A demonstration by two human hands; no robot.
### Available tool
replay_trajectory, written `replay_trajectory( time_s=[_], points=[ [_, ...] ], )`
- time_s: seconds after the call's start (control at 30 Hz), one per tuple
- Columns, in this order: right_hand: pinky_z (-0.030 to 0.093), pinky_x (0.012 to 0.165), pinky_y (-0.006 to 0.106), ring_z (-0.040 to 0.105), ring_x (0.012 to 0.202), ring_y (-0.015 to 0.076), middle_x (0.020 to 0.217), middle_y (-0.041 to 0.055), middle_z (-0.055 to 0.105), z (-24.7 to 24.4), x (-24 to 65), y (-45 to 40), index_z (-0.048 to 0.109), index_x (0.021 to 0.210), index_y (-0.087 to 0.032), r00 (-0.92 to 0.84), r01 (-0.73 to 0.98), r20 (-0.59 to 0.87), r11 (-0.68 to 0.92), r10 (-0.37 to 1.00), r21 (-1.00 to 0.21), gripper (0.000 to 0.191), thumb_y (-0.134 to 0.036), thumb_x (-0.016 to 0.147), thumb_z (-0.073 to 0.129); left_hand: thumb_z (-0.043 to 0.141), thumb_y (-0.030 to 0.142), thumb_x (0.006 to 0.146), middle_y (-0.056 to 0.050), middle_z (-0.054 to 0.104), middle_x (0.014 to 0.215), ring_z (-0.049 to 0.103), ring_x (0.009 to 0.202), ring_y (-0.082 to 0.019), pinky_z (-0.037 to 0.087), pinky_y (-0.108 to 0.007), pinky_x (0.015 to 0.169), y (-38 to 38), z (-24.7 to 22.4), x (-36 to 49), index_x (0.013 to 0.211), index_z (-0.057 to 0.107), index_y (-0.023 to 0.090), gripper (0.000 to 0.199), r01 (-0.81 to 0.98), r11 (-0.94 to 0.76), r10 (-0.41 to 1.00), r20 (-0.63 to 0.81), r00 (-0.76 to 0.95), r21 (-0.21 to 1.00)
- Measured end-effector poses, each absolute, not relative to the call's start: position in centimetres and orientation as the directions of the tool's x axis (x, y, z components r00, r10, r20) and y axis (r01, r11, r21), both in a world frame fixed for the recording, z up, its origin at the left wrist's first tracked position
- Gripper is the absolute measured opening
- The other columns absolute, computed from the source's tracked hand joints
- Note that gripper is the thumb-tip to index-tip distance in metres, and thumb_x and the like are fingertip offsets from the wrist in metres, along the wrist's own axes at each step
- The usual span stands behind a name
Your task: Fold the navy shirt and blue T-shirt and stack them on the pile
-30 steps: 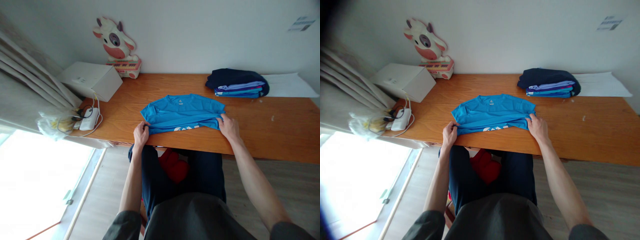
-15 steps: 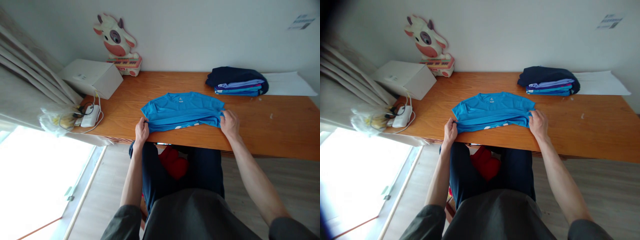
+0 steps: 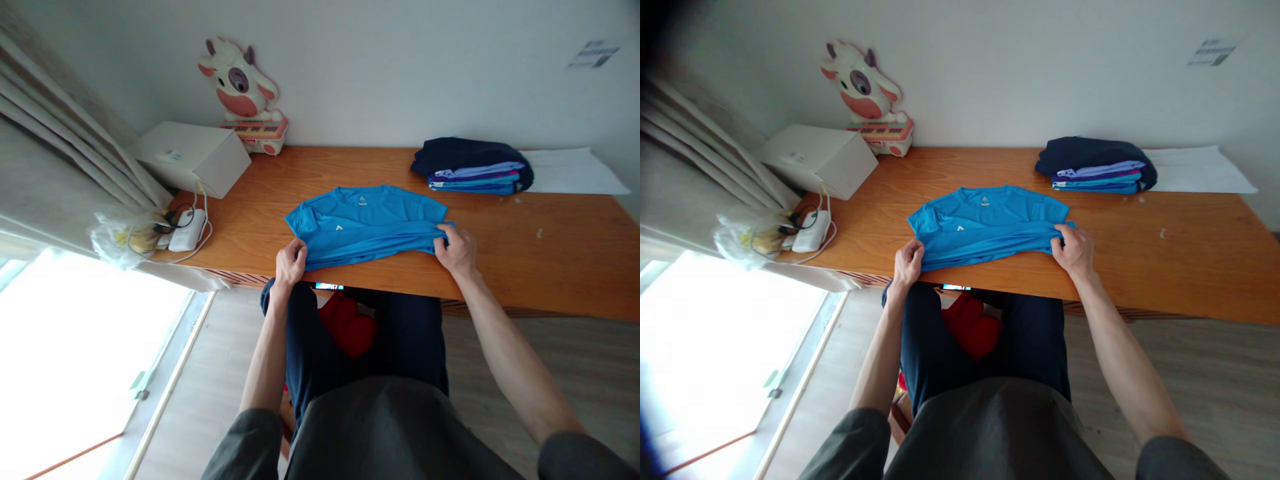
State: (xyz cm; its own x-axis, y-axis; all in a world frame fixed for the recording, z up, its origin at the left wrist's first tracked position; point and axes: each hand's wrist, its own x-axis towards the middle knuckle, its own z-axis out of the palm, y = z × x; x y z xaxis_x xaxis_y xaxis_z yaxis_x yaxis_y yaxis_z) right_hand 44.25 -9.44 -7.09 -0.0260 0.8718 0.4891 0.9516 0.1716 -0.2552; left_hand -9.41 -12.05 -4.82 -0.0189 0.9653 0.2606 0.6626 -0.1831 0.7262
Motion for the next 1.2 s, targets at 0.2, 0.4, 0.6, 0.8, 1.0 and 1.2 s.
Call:
replay_trajectory(
  time_s=[0.2, 0.4, 0.6, 0.8, 1.0, 1.2],
  points=[
    [0.064, 0.097, 0.051, 0.088, 0.106, 0.0420, 0.118, 0.0159, 0.094, -6.3, 43.4, -9.9, 0.096, 0.121, -0.023, -0.103, 0.954, 0.413, 0.207, 0.905, -0.216, 0.046, -0.058, 0.111, 0.068, 0.067, 0.068, 0.114, -0.009, 0.092, 0.110, 0.088, 0.113, -0.035, 0.059, -0.038, 0.093, -12.7, -3.7, -7.7, 0.143, 0.088, 0.032, 0.050, 0.833, -0.032, 0.986, 0.155, -0.065, 0.552],
    [0.062, 0.096, 0.051, 0.087, 0.101, 0.0416, 0.112, 0.0199, 0.093, -6.1, 43.2, -9.8, 0.092, 0.143, -0.019, -0.166, 0.961, 0.387, 0.237, 0.907, -0.144, 0.057, -0.063, 0.113, 0.072, 0.076, 0.073, 0.110, -0.012, 0.093, 0.116, 0.088, 0.112, -0.040, 0.061, -0.043, 0.095, -12.8, -3.7, -7.3, 0.143, 0.091, 0.034, 0.053, 0.913, -0.025, 0.996, 0.089, -0.012, 0.407],
    [0.064, 0.102, 0.055, 0.083, 0.109, 0.0410, 0.116, 0.0191, 0.091, -5.8, 43.3, -9.7, 0.089, 0.116, -0.023, -0.201, 0.936, 0.381, 0.292, 0.903, -0.199, 0.040, -0.053, 0.118, 0.064, 0.065, 0.047, 0.121, -0.014, 0.088, 0.134, 0.078, 0.133, -0.037, 0.060, -0.047, 0.112, -12.2, -4.3, -7.8, 0.121, 0.085, 0.028, 0.027, 0.874, -0.239, 0.949, 0.293, 0.117, 0.424],
    [0.064, 0.116, 0.063, 0.076, 0.136, 0.0443, 0.139, 0.0187, 0.084, -3.2, 42.8, -9.5, 0.082, 0.126, -0.027, -0.141, 0.892, 0.379, 0.284, 0.914, -0.352, 0.032, -0.044, 0.113, 0.059, 0.052, 0.035, 0.124, -0.013, 0.084, 0.146, 0.064, 0.163, -0.034, 0.043, -0.058, 0.142, -10.9, -3.4, -8.2, 0.124, 0.072, 0.029, 0.021, 0.766, -0.417, 0.889, 0.394, 0.232, 0.490],
    [0.062, 0.089, 0.054, 0.081, 0.103, 0.0443, 0.108, 0.0188, 0.089, -1.0, 43.4, -10.0, 0.081, 0.134, -0.025, -0.019, 0.921, 0.347, 0.152, 0.938, -0.360, 0.047, -0.057, 0.115, 0.053, 0.050, 0.044, 0.124, -0.016, 0.087, 0.121, 0.082, 0.120, -0.035, 0.057, -0.053, 0.121, -9.8, -3.6, -8.5, 0.120, 0.072, 0.026, 0.029, 0.759, -0.448, 0.863, 0.450, 0.229, 0.473],
    [0.058, 0.078, 0.046, 0.085, 0.095, 0.0404, 0.113, 0.0155, 0.092, 0.3, 43.4, -13.0, 0.083, 0.141, -0.026, -0.140, 0.946, 0.256, 0.206, 0.957, -0.252, 0.054, -0.066, 0.117, 0.057, 0.057, 0.058, 0.124, -0.012, 0.089, 0.113, 0.085, 0.103, -0.031, 0.059, -0.038, 0.087, -12.2, -3.1, -7.8, 0.127, 0.081, 0.026, 0.040, 0.759, -0.459, 0.881, 0.348, 0.320, 0.463]
  ],
)
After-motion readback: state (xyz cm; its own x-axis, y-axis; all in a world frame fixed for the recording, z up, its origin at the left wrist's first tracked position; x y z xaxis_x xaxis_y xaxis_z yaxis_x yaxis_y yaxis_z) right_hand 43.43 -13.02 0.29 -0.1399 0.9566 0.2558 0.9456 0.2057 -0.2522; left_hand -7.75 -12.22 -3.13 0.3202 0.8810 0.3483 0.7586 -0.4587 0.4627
